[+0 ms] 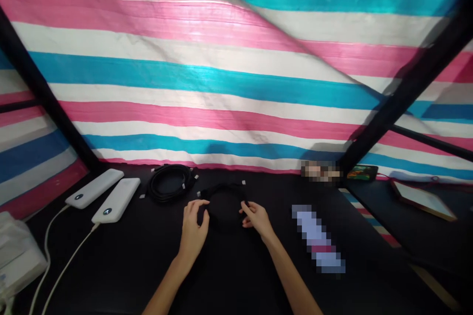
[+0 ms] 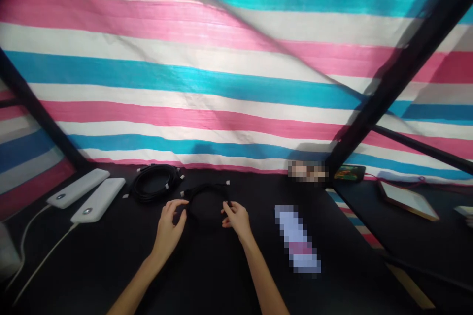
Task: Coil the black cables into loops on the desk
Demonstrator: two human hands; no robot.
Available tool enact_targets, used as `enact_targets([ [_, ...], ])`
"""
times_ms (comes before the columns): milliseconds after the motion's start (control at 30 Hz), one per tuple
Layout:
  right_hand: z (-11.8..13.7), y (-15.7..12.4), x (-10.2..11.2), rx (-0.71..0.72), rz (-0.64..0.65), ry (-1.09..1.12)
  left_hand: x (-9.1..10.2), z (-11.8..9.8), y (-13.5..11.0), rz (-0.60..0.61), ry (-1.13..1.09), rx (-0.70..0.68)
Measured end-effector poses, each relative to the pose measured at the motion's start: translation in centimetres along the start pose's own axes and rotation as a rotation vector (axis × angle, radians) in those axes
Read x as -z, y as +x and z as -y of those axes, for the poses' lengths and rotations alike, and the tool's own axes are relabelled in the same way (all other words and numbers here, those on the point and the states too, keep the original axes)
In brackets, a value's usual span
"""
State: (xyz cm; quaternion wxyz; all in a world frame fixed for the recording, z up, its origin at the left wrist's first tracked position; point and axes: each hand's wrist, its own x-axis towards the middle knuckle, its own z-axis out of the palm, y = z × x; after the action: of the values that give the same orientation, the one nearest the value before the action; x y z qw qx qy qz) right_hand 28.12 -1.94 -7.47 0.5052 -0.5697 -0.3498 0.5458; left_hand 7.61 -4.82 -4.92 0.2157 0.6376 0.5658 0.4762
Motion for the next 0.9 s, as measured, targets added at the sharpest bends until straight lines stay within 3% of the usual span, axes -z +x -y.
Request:
enact_targets([
  [233,1.1,2.5,-0.6,-0.048,0.135,0.256,-4.1,-1.8,2.5,0.059,-0.106,-0.074],
  [367,0.5,2.3,-0.9,-0.048,0.156,0.405,-5.9,-0.6,3.0,0.088,-0.014,-0.132],
  [500,-0.1,2.5,-1.7,0.023,0.18,0.35,-6.1,1.7,2.8,0.094,0.16,-0.17],
  [667,0.0,2.7,-2.1,-0.003,0.08,0.344,-6.0,3.8,3.2,0.108,0.311,-0.238],
  [800,-0.7,3.0,-1.8,0.17,-0.018,0.208,-6.1,4.7,3.5,0.188,0.376,-0.258],
  [900,-1.4,3.3,-1.6,0.273,-0.054,0.105,-5.9,4.5,3.4,0.167,0.409,-0.255],
])
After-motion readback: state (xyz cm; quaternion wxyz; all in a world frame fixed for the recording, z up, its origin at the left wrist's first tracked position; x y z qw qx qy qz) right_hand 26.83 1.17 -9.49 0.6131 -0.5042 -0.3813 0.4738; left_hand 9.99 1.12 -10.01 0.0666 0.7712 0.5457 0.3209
